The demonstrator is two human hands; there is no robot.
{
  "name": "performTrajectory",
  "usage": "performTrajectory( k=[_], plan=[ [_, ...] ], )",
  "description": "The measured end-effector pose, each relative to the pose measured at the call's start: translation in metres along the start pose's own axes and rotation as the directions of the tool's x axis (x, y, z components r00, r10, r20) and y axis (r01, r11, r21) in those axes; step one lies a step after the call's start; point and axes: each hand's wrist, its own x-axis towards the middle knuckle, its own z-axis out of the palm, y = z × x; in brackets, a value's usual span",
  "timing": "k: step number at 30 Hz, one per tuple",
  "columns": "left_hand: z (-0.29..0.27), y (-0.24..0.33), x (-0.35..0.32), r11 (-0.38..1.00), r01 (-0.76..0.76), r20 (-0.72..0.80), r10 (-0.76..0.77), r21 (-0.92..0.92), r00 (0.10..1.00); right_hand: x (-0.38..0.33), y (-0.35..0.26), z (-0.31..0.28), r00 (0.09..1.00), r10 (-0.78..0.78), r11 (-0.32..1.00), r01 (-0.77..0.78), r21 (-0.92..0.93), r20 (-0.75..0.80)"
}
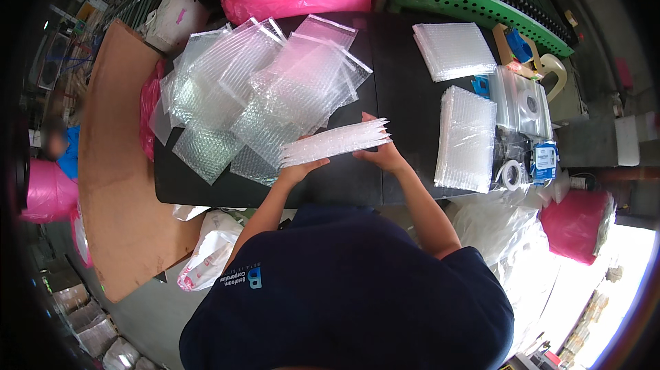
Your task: The person repeatedly picks up bubble wrap sheets from a table, aligns them, and stacks them into neat piles. They occasionally move stacks to different positions on the table and place some into a large plastic bag.
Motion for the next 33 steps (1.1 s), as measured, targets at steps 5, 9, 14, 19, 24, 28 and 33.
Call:
performTrajectory(
  k=[5, 9, 14, 19, 24, 28, 33],
  plan=[
    [-0.003, -0.02, -0.006, 0.987, -0.013, -0.02, 0.01, -0.162, 1.0, -0.002, -0.023, 0.006, 1.0, -0.008, 0.992, 0.006, -0.126, -0.017],
    [-0.023, -0.007, -0.022, 0.676, 0.258, 0.127, -0.238, -0.69, 0.963, -0.001, -0.12, 0.027, 0.964, -0.257, 0.728, 0.24, -0.642, 0.07],
    [-0.027, 0.005, -0.025, 0.388, 0.285, 0.248, -0.142, -0.877, 0.958, 0.004, -0.174, 0.064, 0.926, -0.341, 0.597, 0.348, -0.723, 0.163],
    [-0.026, 0.006, -0.03, 0.391, 0.218, 0.153, -0.191, -0.894, 0.97, 0.014, -0.18, 0.079, 0.905, -0.347, 0.526, 0.406, -0.747, 0.248],
    [-0.028, 0.004, -0.036, 0.553, 0.157, 0.078, -0.165, -0.818, 0.983, 0.025, -0.139, 0.053, 0.912, -0.358, 0.614, 0.392, -0.685, 0.201],
    [-0.026, 0.038, -0.038, 0.695, 0.361, 0.094, -0.391, -0.622, 0.916, 0.024, -0.066, -0.05, 0.964, 0.254, 0.96, -0.262, 0.103, 0.08],
    [-0.016, 0.013, -0.046, 0.755, 0.458, -0.009, -0.523, -0.469, 0.852, -0.016, 0.07, -0.11, 0.646, 0.718, 0.652, -0.754, -0.075, -0.26]
  ],
)
